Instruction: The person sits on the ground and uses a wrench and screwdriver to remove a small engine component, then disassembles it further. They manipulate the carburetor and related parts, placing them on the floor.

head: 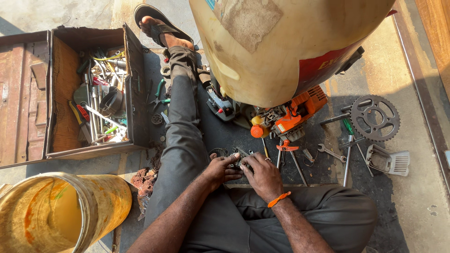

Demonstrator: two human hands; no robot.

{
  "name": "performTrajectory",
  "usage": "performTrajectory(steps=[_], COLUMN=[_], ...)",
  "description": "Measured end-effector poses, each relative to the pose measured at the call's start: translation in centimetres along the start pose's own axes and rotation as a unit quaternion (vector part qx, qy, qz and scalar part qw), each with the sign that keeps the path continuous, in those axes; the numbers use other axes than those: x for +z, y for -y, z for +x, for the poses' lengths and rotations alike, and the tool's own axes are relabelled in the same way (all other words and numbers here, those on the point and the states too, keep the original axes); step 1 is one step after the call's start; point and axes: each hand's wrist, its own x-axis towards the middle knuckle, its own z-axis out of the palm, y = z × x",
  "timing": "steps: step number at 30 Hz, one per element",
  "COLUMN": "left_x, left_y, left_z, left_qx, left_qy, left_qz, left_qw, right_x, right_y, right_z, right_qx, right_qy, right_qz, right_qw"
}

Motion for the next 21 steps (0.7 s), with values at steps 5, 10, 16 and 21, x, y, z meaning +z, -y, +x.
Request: performTrajectory(steps=[5, 10, 16, 21], left_x=[0.05, 0.15, 0.34, 0.15], left_y=[0.04, -0.15, -0.36, -0.37], left_z=[-0.04, -0.37, -0.71, -0.52], left_qx=[-0.003, -0.012, -0.006, -0.007], left_qy=[0.016, -0.008, 0.007, 0.009], left_qz=[0.016, 0.013, 0.007, -0.04], left_qw=[1.0, 1.0, 1.0, 0.999], right_x=[0.44, 0.34, 0.04, -0.04], right_y=[-0.17, 0.05, 0.29, -0.24], right_z=[-0.07, -0.06, -0.02, 0.0], right_qx=[0.0, 0.029, 0.029, 0.068], right_qy=[0.019, 0.021, 0.033, -0.01], right_qz=[-0.017, 0.07, 0.008, 0.135], right_qw=[1.0, 0.997, 0.999, 0.988])
